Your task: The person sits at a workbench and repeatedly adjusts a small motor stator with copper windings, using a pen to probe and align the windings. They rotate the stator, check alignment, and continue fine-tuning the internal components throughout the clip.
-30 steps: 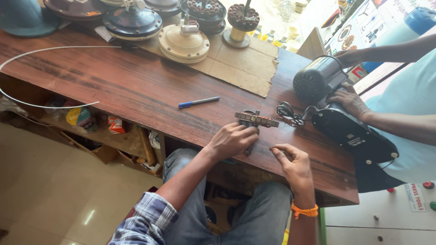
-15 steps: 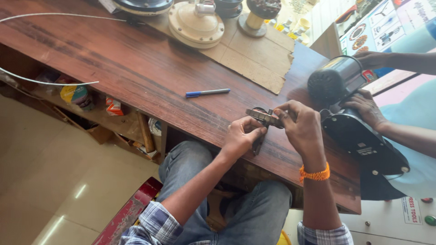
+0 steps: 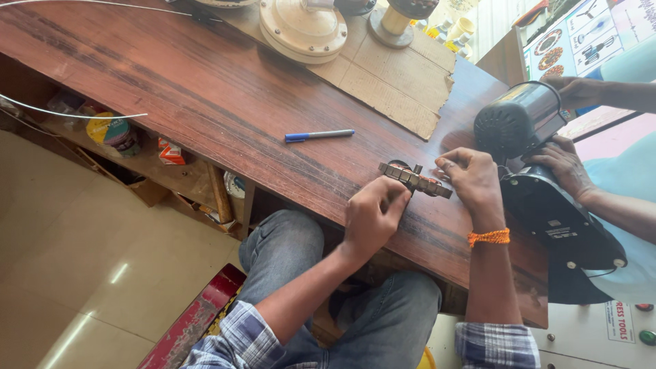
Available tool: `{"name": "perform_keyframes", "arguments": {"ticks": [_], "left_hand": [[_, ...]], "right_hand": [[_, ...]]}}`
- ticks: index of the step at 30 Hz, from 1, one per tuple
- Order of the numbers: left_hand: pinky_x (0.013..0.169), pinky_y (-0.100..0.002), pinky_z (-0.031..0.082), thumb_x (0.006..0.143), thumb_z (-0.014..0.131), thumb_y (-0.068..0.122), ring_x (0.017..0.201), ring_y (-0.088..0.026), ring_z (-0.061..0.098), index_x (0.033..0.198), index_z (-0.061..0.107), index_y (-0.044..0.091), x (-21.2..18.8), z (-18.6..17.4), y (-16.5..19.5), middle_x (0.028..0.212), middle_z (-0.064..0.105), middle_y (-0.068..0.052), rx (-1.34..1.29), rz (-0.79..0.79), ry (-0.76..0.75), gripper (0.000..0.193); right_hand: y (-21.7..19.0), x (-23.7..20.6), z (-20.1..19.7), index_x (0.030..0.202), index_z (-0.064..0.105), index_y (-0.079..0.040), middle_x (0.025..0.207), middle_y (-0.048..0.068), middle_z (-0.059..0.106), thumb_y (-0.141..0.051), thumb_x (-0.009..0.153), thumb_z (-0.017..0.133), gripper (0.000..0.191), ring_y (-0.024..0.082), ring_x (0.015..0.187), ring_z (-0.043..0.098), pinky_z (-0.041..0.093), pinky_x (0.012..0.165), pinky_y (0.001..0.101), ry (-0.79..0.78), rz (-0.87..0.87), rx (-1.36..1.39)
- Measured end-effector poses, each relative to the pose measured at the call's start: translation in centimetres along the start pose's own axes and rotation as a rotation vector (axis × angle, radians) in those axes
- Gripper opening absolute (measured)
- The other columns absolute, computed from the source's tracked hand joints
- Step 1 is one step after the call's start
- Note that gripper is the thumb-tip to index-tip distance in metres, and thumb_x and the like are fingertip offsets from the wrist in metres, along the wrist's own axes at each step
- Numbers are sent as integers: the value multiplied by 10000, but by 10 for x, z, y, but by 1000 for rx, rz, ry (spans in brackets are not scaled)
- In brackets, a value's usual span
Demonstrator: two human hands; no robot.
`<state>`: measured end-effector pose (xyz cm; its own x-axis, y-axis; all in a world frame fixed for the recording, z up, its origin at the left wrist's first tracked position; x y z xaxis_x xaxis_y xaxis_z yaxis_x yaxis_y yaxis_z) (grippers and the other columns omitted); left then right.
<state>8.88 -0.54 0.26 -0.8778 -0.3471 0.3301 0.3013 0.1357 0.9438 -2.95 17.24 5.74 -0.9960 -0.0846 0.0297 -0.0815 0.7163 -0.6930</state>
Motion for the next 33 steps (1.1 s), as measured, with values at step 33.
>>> {"name": "perform_keyframes", "arguments": {"ticks": [33], "left_hand": [[1127, -379, 412, 902, 747, 150, 1366, -183, 442, 1326, 702, 315, 42, 18, -6, 1457, 491, 36, 425, 883, -396, 457]], "right_hand": [[6, -108, 28, 1002, 735, -57, 832, 124, 709, -11, 877, 709, 136, 262, 706, 702, 528, 640, 362, 213, -574, -190]]}}
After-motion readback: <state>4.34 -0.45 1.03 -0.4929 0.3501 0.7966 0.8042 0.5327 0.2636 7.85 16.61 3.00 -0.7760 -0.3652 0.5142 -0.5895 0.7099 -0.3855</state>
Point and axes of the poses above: each hand's wrist, its own x-axis towards the middle knuckle, its own z-axis out of the palm, y = z × x, the point moved 4 cm from there along x, towards the middle knuckle
